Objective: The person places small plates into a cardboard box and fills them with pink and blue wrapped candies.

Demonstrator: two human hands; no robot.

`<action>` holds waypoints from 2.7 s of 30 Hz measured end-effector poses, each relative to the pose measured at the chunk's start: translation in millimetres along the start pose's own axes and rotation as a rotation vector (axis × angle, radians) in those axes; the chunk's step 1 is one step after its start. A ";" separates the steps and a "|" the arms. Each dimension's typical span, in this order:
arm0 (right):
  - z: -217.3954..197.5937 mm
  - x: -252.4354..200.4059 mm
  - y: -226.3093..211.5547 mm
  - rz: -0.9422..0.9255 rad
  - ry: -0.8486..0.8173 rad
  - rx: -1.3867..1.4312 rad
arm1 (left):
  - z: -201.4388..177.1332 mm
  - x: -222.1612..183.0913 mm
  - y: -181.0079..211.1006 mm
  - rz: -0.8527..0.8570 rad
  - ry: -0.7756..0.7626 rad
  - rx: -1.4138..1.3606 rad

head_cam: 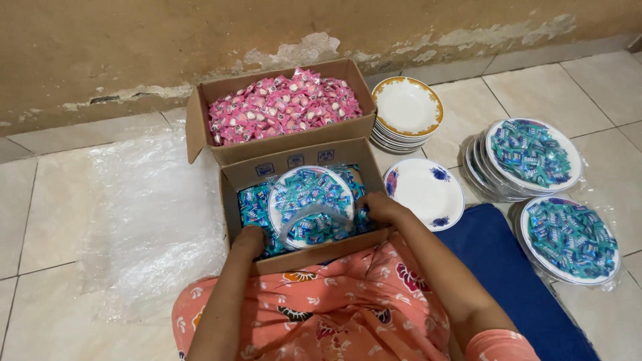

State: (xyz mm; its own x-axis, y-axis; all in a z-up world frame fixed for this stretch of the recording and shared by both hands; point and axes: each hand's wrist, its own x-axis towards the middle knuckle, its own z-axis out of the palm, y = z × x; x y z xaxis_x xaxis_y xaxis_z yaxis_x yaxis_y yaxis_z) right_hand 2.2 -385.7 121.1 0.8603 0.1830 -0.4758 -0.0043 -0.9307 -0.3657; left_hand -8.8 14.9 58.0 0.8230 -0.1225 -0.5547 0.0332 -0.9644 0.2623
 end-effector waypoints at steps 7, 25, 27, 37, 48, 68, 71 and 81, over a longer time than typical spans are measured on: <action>-6.8 -5.0 5.3 -0.026 0.005 0.050 | 2.5 7.8 -5.2 0.040 0.006 0.022; 58.1 16.4 -11.5 -0.164 0.038 0.333 | 7.9 6.7 28.1 0.173 0.153 -0.508; 79.8 36.7 -11.2 -0.157 0.098 0.312 | 19.4 11.8 38.0 0.166 0.202 -0.572; 34.6 -21.3 -87.9 -0.389 0.076 0.223 | 15.8 -23.9 76.7 0.236 0.296 -0.536; 139.1 110.5 -75.7 -0.353 -0.345 -0.076 | 20.3 -51.6 65.7 0.302 0.296 -0.349; 29.2 14.8 -182.5 -0.396 -0.397 -0.130 | 31.9 -41.6 62.1 0.335 0.352 -0.315; 56.1 36.7 -172.0 -0.390 -0.387 -0.134 | 33.7 -43.5 59.9 0.342 0.364 -0.317; 64.0 25.5 -100.1 -0.399 -0.441 -0.096 | 20.0 -53.8 64.5 0.354 0.370 -0.319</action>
State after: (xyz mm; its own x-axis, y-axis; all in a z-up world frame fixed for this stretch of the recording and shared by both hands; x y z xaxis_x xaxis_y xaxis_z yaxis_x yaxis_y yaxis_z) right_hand -8.0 -267.5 94.3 0.4937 0.6188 -0.6110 0.3392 -0.7840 -0.5200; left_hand -62.2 -45.4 89.0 0.9557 -0.2789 -0.0937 -0.1580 -0.7550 0.6365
